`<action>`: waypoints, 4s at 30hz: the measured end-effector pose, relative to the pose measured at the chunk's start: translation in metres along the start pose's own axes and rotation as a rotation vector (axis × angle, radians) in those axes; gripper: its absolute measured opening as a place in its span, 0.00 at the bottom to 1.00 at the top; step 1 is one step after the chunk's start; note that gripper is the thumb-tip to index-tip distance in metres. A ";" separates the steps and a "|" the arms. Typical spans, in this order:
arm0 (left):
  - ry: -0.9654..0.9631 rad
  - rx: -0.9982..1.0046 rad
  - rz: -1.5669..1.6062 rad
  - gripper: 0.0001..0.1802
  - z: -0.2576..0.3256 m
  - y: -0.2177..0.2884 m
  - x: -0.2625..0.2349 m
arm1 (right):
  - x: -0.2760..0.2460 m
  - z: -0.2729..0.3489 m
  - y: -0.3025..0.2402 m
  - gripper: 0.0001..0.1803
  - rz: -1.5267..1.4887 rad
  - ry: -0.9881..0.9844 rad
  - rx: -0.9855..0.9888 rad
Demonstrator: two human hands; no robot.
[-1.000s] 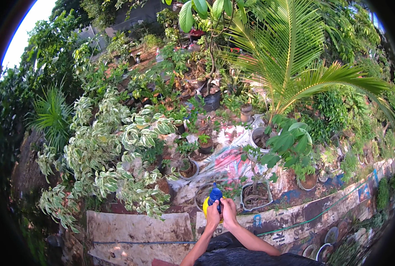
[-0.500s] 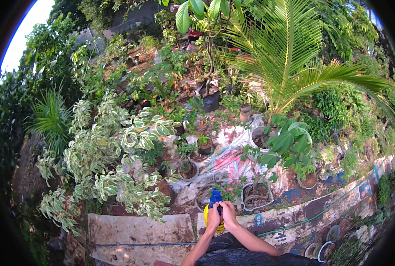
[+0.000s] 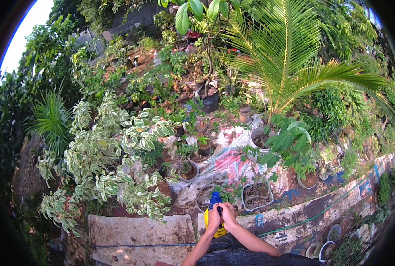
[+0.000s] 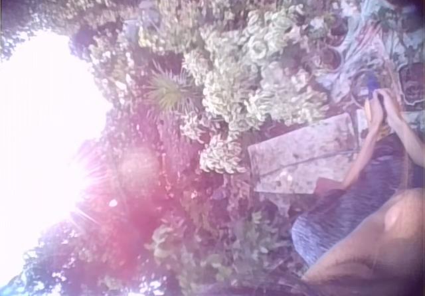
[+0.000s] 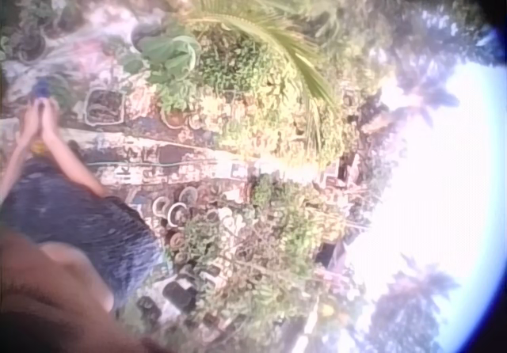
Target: The person walks through a garden area and uses a handheld yellow and blue sprayer to water various potted plants and ground vegetation. The person moves between different sections, spraying foliage and soil in a continuous sequence.
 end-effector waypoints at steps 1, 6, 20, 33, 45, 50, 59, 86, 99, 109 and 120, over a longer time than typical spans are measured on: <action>0.002 -0.022 0.014 0.29 0.000 -0.002 0.000 | -0.001 0.000 0.001 0.10 0.018 0.007 0.013; -0.007 -0.021 0.010 0.30 -0.001 -0.005 0.000 | -0.001 -0.001 0.004 0.10 0.013 0.008 0.016; -0.093 0.042 -0.053 0.27 0.003 0.003 -0.002 | -0.002 0.003 -0.002 0.10 -0.032 0.027 -0.039; -0.091 0.146 -0.063 0.27 0.011 0.020 0.006 | -0.005 0.004 -0.015 0.09 -0.060 0.044 -0.071; -0.159 0.072 -0.020 0.24 0.013 0.018 0.010 | -0.011 -0.002 -0.012 0.09 -0.089 0.052 -0.082; -0.154 0.105 -0.067 0.25 0.010 0.014 0.016 | -0.016 -0.006 -0.011 0.10 -0.119 0.065 -0.102; -0.195 0.133 -0.079 0.26 0.010 0.013 0.025 | -0.022 -0.004 -0.020 0.10 -0.138 0.091 -0.103; -0.252 0.262 -0.104 0.26 0.019 0.026 0.036 | -0.029 0.010 -0.044 0.08 -0.191 0.169 -0.128; -0.213 0.309 -0.066 0.25 0.028 0.036 0.028 | -0.023 0.016 -0.047 0.08 -0.233 0.152 -0.129; -0.241 0.213 -0.135 0.27 0.028 0.031 0.024 | -0.026 0.010 -0.034 0.08 -0.216 0.161 -0.141; -0.327 0.248 -0.269 0.35 0.032 0.031 0.018 | -0.032 0.026 -0.042 0.21 0.029 0.061 -0.049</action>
Point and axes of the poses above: each hand's wrist, its own z-axis away from the middle knuckle, its own x-axis out of the palm, y = z × x, the point moved 3 cm from there along -z, towards the middle knuckle, and after that the axes turned 12 degrees about y, right-handed, at the moved point
